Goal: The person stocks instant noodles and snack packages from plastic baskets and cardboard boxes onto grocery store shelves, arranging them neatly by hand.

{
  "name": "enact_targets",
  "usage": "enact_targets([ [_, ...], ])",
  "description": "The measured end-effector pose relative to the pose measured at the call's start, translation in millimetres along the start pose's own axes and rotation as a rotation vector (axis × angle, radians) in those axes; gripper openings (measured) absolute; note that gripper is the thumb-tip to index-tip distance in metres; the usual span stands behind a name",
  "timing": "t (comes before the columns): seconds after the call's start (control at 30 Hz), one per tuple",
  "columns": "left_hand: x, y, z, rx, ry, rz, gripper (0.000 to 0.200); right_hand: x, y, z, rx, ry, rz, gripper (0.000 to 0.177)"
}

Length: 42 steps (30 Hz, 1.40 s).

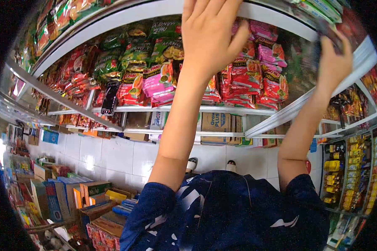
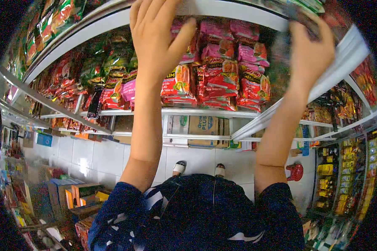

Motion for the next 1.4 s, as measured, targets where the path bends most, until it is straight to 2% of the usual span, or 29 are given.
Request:
enact_targets([
  [0.03,4,-2,2,-0.012,0.107,0.104,0.037,-1,23,-23,0.01,0.141,0.013,0.026],
  [0.1,-1,3,-4,0.027,0.011,0.031,0.037,-14,84,-66,-0.025,0.446,0.117,0.031],
  [0.13,-5,5,-7,0.055,-0.012,-0.02,0.04,-13,105,-84,0.146,0.513,0.162,0.025],
  [0.17,-7,7,-8,0.072,0.002,-0.028,0.044,-7,116,-84,0.035,0.442,0.297,0.027],
  [0.2,-7,7,-8,0.06,-0.001,-0.019,0.042,8,119,-72,0.017,0.421,0.291,0.027],
  [0.27,-3,5,-9,0.055,-0.004,-0.027,0.036,21,95,-68,0.121,0.876,-0.247,0.028],
  [0.3,-3,4,-8,0.023,0.043,-0.011,0.038,30,59,-69,-0.013,0.78,-0.119,0.029],
  [0.33,-3,4,-8,0.011,0.044,-0.009,0.038,40,37,-53,0.054,0.676,-0.11,0.028],
  [0.37,-3,4,-8,0.012,0.04,-0.011,0.038,53,9,-39,-0.231,0.712,-0.209,0.03],
  [0.47,-4,2,-8,0.012,0.037,-0.005,0.038,57,-2,-23,-0.359,0.545,-0.33,0.032],
  [0.57,-1,1,-7,0.02,0.041,0.032,0.038,26,58,-71,-0.242,0.97,-0.423,0.032],
  [0.6,-2,2,-9,0.021,0.069,0.035,0.039,16,59,-101,-0.167,0.76,-0.021,0.033],
  [0.67,-6,7,-10,0.043,0.068,0.041,0.04,0,98,-118,-0.104,0.575,0.207,0.037],
  [0.8,-1,7,-9,-0.042,0.112,0.077,0.04,10,67,-98,0.089,0.49,0.189,0.037],
  [0.83,2,5,-8,-0.061,0.128,0.087,0.041,18,52,-75,-0.003,0.39,0.23,0.036],
  [0.9,3,4,-7,-0.05,0.135,0.084,0.039,33,12,-38,-0.159,0.532,0.006,0.039],
  [0.93,5,2,-7,-0.035,0.14,0.089,0.039,41,40,-8,-0.55,0.579,-0.045,0.036],
  [1.0,12,1,-8,-0.117,0.184,0.202,0.041,39,0,-14,-0.437,0.694,-0.218,0.036],
  [1.03,16,3,-9,-0.2,0.243,0.301,0.044,36,10,-16,-0.285,0.543,-0.044,0.039],
  [1.07,25,-12,-12,-0.374,0.193,0.278,0.049,29,25,-14,-0.131,0.384,0.117,0.043],
  [1.1,35,-30,-19,-0.548,0.139,0.253,0.054,22,32,-20,0.033,0.407,0.148,0.045],
  [1.13,45,-53,-27,-0.408,0.239,0.015,0.068,21,40,-24,0.134,0.472,0.101,0.042],
  [1.17,51,-74,-38,-0.406,0.341,-0.007,0.075,25,39,-26,0.337,0.516,0.024,0.04],
  [1.2,54,-89,-44,-0.329,0.252,-0.072,0.075,28,36,-31,0.545,0.559,-0.056,0.038],
  [1.23,54,-92,-54,-0.19,0.273,-0.086,0.07,36,31,-26,0.566,0.417,0.099,0.035],
  [1.27,55,-89,-61,-0.048,0.291,-0.098,0.067,39,18,-23,0.501,0.494,-0.02,0.032],
  [1.33,55,-81,-63,-0.077,0.266,-0.156,0.057,43,8,-5,0.389,0.276,0.098,0.028],
  [1.37,58,-75,-56,-0.09,0.305,-0.149,0.047,39,1,-7,0.417,0.285,0.107,0.028],
  [1.4,60,-68,-46,-0.177,0.363,-0.106,0.046,31,-3,-11,0.114,0.305,0.203,0.026],
])
Point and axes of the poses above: each hand's wrist, its own x-axis towards the middle knuckle, its own z-axis out of the back of the hand, y = z × x, the point moved 7 cm from there along x, towards the middle knuckle, and after that the axes turned 6 degrees about x, right-handed, at the moved point
